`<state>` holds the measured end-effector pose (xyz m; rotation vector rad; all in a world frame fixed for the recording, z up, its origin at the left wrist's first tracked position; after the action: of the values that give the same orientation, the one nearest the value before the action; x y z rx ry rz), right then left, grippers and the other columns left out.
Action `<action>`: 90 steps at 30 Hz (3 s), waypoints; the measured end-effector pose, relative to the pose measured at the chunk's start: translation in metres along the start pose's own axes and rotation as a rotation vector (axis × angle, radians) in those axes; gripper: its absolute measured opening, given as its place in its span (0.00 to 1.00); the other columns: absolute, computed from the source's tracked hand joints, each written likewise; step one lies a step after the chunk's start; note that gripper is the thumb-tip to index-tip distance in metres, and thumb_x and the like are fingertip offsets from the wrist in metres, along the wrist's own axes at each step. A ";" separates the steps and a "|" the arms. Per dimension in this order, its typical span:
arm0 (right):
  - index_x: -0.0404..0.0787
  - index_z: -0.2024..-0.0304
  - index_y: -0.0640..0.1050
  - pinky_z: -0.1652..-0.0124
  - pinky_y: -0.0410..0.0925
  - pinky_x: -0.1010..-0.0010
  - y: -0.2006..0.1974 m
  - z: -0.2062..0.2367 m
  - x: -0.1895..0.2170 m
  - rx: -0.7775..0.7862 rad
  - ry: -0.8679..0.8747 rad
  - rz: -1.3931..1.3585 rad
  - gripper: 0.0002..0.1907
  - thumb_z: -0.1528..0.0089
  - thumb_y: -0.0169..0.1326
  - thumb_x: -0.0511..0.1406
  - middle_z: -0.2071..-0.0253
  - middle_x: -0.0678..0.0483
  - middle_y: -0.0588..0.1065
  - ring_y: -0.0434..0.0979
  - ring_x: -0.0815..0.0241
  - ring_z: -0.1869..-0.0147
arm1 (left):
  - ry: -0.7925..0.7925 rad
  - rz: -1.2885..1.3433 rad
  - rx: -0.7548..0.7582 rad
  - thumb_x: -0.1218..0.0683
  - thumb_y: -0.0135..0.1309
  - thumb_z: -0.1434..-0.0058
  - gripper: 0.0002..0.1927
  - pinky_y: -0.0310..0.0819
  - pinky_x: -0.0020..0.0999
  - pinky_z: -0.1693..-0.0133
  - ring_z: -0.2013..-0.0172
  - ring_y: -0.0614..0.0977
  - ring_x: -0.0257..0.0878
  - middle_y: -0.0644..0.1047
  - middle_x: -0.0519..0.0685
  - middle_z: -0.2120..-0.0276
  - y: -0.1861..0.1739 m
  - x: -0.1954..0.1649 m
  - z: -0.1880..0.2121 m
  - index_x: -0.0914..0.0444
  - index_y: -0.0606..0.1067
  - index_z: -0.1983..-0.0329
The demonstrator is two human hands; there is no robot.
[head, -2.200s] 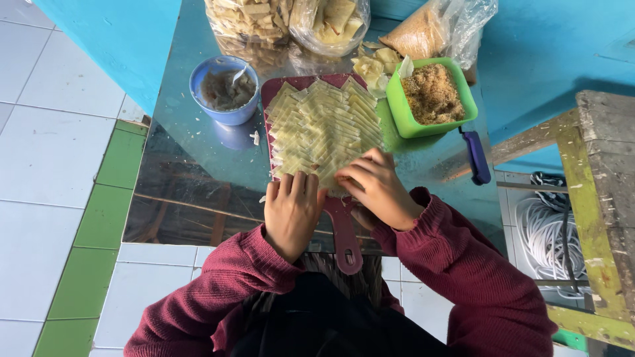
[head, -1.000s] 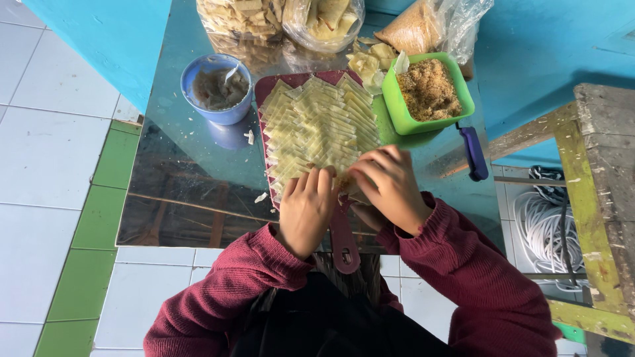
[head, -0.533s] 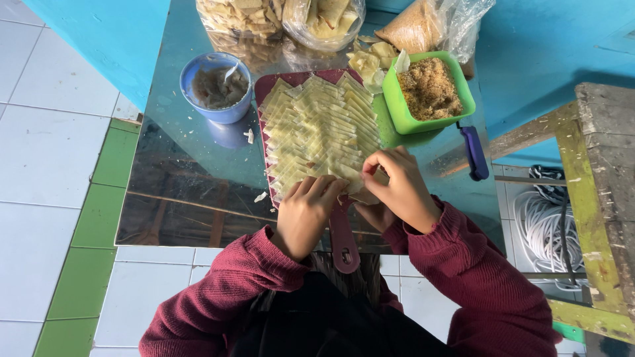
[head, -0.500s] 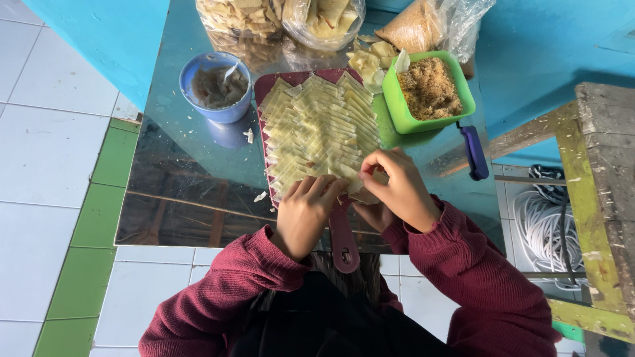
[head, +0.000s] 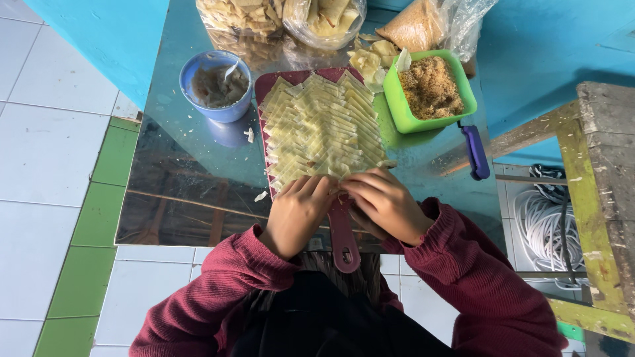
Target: The person assembles a layered snack on a paddle-shaped board, arranging thin wafer sheets in an overlapping woven pattern. They press the sheets flat by hand, spoon brown filling from a green container onto the layers, and fold and press the edges to seal the stack.
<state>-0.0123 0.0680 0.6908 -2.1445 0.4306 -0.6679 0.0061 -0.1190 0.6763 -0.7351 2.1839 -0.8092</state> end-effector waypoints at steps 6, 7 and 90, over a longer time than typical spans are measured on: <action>0.28 0.51 0.79 0.46 0.71 0.63 0.001 0.004 -0.001 0.116 -0.129 0.061 0.18 0.43 0.61 0.28 0.49 0.47 0.76 0.75 0.50 0.47 | 0.258 -0.149 0.065 0.59 0.56 0.44 0.15 0.76 0.32 0.56 0.57 0.80 0.40 0.78 0.46 0.56 -0.002 0.013 0.003 0.63 0.75 0.52; 0.30 0.51 0.79 0.45 0.70 0.63 0.001 0.004 -0.003 0.127 -0.159 0.081 0.18 0.43 0.62 0.29 0.49 0.49 0.76 0.75 0.50 0.45 | 0.299 -0.191 0.073 0.58 0.56 0.45 0.16 0.77 0.32 0.56 0.57 0.80 0.40 0.77 0.46 0.57 0.001 0.013 0.005 0.63 0.75 0.52; 0.36 0.54 0.79 0.44 0.64 0.56 -0.013 -0.013 -0.013 0.052 -0.170 0.427 0.16 0.45 0.61 0.33 0.52 0.52 0.75 0.72 0.50 0.45 | 0.182 -0.215 -0.001 0.54 0.57 0.38 0.10 0.77 0.31 0.64 0.58 0.79 0.38 0.76 0.44 0.60 0.002 0.003 -0.030 0.59 0.75 0.55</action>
<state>-0.0301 0.0743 0.7040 -1.9532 0.7404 -0.2506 -0.0188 -0.1098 0.6915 -0.9411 2.2911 -1.0191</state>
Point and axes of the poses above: each hand's wrist, its own z-axis away from the middle knuckle, its own y-axis out of the palm, x = y × z, the point moved 3 cm from there along -z, towards the middle knuckle
